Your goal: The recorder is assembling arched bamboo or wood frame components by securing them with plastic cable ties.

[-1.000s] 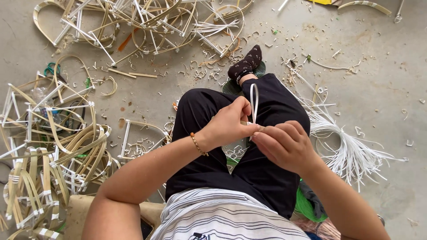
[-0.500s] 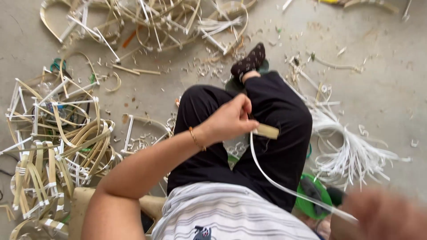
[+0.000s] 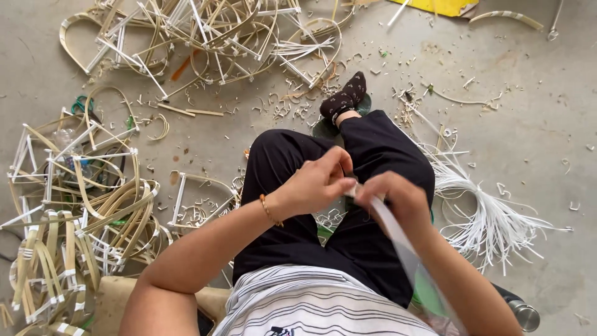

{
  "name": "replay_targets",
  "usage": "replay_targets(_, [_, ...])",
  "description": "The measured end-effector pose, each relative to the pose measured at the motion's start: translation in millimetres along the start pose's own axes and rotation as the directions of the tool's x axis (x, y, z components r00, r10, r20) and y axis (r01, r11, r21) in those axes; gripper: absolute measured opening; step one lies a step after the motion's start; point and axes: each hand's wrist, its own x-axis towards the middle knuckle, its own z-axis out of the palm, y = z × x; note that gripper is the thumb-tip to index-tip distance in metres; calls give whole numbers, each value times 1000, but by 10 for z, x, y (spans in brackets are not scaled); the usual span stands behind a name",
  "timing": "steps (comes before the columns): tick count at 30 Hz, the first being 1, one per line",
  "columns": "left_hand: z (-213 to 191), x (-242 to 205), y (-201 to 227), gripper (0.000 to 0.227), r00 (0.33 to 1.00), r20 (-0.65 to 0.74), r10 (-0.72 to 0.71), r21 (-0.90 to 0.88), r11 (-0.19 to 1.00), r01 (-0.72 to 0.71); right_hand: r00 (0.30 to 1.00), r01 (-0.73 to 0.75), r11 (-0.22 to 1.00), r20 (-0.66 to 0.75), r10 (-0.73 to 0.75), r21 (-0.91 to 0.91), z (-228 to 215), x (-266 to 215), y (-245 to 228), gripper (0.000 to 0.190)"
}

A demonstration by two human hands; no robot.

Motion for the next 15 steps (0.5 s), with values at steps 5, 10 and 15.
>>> replay_targets(5, [285, -279, 14, 29, 878, -193, 438, 465, 829, -311, 789, -479, 639, -25, 614, 602, 47, -132, 221, 8])
replay_targets(10, [601, 6, -24, 35, 940, -256, 225, -119, 958, -262, 804, -320, 766, -268, 531, 557, -83, -49, 4, 9])
replay_targets(15, [131, 22, 62, 27, 993, -4, 121, -451, 886, -110, 864, -284, 807, -226, 449, 518, -384, 57, -294, 10])
